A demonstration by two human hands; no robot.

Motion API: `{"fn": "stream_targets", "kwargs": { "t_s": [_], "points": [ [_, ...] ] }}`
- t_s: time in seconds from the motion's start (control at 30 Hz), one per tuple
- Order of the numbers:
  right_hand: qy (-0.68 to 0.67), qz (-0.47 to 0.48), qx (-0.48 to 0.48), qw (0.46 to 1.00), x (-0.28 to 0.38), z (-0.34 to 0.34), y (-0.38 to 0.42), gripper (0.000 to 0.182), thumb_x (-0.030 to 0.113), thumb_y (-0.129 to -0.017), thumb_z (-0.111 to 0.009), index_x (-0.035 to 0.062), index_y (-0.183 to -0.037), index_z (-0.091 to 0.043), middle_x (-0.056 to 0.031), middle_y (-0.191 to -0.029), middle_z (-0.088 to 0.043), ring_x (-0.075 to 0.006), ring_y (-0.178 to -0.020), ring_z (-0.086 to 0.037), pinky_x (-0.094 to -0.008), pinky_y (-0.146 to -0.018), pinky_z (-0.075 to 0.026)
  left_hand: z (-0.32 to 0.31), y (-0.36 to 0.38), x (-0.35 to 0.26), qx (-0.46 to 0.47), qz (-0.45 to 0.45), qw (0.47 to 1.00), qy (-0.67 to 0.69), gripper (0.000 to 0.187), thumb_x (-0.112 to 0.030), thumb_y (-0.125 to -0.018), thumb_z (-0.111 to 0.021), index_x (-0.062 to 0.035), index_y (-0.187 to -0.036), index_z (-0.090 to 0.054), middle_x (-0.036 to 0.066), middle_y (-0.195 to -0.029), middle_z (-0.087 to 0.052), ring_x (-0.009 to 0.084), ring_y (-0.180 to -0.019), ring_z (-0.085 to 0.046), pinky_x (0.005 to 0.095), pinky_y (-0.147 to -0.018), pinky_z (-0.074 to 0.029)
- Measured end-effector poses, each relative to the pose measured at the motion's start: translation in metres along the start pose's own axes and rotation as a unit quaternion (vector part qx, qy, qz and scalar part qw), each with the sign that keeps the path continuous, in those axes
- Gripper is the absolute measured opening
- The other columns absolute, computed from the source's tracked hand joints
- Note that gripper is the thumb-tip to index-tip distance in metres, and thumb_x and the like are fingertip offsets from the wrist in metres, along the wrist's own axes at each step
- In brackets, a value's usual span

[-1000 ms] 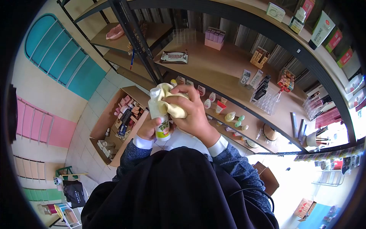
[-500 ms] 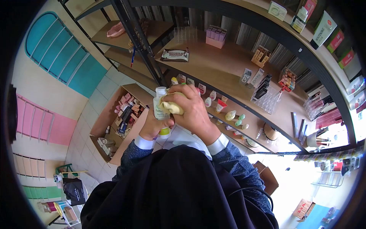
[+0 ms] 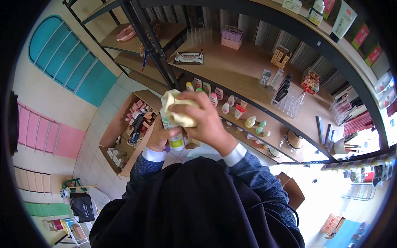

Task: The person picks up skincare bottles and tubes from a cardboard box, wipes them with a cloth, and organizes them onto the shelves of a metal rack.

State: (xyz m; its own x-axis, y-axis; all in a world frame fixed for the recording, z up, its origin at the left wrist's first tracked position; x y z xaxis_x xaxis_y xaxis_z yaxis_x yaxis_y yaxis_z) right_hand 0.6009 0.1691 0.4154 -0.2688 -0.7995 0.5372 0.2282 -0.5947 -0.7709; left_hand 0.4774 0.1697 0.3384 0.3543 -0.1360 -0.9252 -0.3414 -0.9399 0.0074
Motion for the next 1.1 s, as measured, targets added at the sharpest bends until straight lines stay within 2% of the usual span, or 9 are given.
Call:
{"fn": "stream_targets", "kwargs": {
  "t_s": [0.1,0.23,0.33,0.5,0.63,0.7,0.77,0.83,1.1],
  "points": [
    [0.035,0.035,-0.009,0.999,-0.007,-0.01,0.009,0.041,-0.004,-0.054,-0.064,0.0105,-0.092,-0.063,-0.009,-0.101,-0.054,-0.0292,-0.094,-0.053,-0.0374,-0.081,-0.044,0.01,0.002,0.008,-0.003,0.013,1.0,0.0,0.032,-0.01,-0.065,-0.065,-0.0013,-0.094,-0.054,0.007,-0.077,-0.058,0.0168,-0.065,-0.06,0.0282,-0.061,-0.049],
    [0.047,-0.181,-0.023,0.982,-0.048,-0.006,0.019,0.039,-0.004,-0.056,-0.062,0.0065,-0.093,-0.06,-0.0115,-0.104,-0.056,-0.0312,-0.096,-0.054,-0.0379,-0.083,-0.045,0.017,0.013,0.005,-0.032,-0.022,0.999,0.002,0.032,-0.012,-0.069,-0.066,-0.0016,-0.096,-0.053,0.006,-0.076,-0.058,0.0149,-0.065,-0.059,0.0274,-0.06,-0.048],
    [-0.051,-0.068,0.051,0.995,-0.001,-0.025,0.015,0.047,0.0,-0.058,-0.06,0.0087,-0.104,-0.058,-0.0132,-0.112,-0.054,-0.0331,-0.104,-0.051,-0.0356,-0.088,-0.043,0.025,0.018,0.015,-0.076,-0.056,0.994,0.051,0.035,-0.025,-0.079,-0.062,-0.0025,-0.104,-0.051,0.005,-0.084,-0.058,0.0131,-0.07,-0.059,0.0257,-0.061,-0.048],
    [-0.063,-0.163,0.09,0.98,0.006,-0.071,0.084,0.042,0.001,-0.059,-0.06,0.0026,-0.102,-0.055,-0.0158,-0.106,-0.056,-0.034,-0.096,-0.054,-0.0372,-0.083,-0.045,0.052,0.038,0.014,-0.173,-0.094,0.965,0.171,0.047,-0.041,-0.087,-0.048,-0.0028,-0.114,-0.044,0.005,-0.087,-0.057,0.0138,-0.074,-0.059,0.0268,-0.066,-0.05],
    [-0.081,-0.253,0.117,0.957,0.0,-0.096,0.151,0.041,0.001,-0.062,-0.059,0.0017,-0.103,-0.055,-0.0137,-0.1,-0.058,-0.0286,-0.088,-0.058,-0.0342,-0.078,-0.047,0.095,0.058,0.039,-0.267,-0.061,0.939,0.211,0.051,-0.046,-0.085,-0.049,-0.0054,-0.117,-0.042,0.005,-0.107,-0.05,0.0146,-0.103,-0.047,0.0314,-0.083,-0.043],
    [-0.151,-0.405,0.064,0.9,-0.013,-0.1,0.18,0.04,0.002,-0.07,-0.059,0.0007,-0.109,-0.051,-0.0088,-0.093,-0.059,-0.0193,-0.083,-0.059,-0.0307,-0.072,-0.049,0.093,0.075,0.027,-0.292,-0.107,0.935,0.168,0.047,-0.041,-0.086,-0.05,-0.0042,-0.115,-0.043,0.007,-0.107,-0.05,0.017,-0.104,-0.046,0.0317,-0.088,-0.038],
    [-0.436,-0.546,-0.1,0.708,-0.006,-0.112,0.19,0.04,0.008,-0.076,-0.061,0.0004,-0.113,-0.047,-0.0087,-0.09,-0.058,-0.0182,-0.078,-0.059,-0.0292,-0.068,-0.05,0.083,0.091,0.035,-0.301,-0.102,0.936,0.15,0.047,-0.04,-0.086,-0.051,-0.0042,-0.116,-0.043,0.007,-0.107,-0.05,0.0168,-0.101,-0.048,0.032,-0.086,-0.039],
    [-0.481,-0.602,-0.07,0.633,0.024,-0.12,0.183,0.042,0.017,-0.081,-0.062,0.0003,-0.115,-0.044,-0.0094,-0.09,-0.058,-0.0161,-0.074,-0.058,-0.0284,-0.063,-0.05,0.075,0.102,0.055,-0.317,-0.134,0.939,-0.014,0.05,-0.026,-0.085,-0.057,-0.0034,-0.123,-0.034,0.007,-0.108,-0.047,0.016,-0.098,-0.048,0.0309,-0.082,-0.042],
    [-0.303,-0.541,-0.065,0.781,0.018,-0.079,0.214,0.044,0.029,-0.075,-0.069,-0.0051,-0.099,-0.054,-0.0096,-0.084,-0.061,-0.0146,-0.07,-0.058,-0.0282,-0.062,-0.049,0.022,0.111,0.053,-0.231,-0.27,0.916,-0.184,0.063,-0.012,-0.081,-0.061,-0.0013,-0.127,-0.02,0.01,-0.105,-0.046,0.0159,-0.091,-0.051,0.0289,-0.079,-0.044]
  ]
}}
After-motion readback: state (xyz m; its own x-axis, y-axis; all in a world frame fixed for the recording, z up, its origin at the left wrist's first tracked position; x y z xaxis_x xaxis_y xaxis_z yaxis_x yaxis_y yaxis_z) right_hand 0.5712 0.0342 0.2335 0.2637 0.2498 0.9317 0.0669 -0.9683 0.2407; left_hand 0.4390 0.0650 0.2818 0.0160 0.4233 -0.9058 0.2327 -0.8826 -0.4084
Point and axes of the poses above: each hand's wrist, its own y-axis away from the middle knuckle, its own z-axis out of the back of the hand, x = y × z, the point moved 7 cm from there along -y, towards the middle knuckle
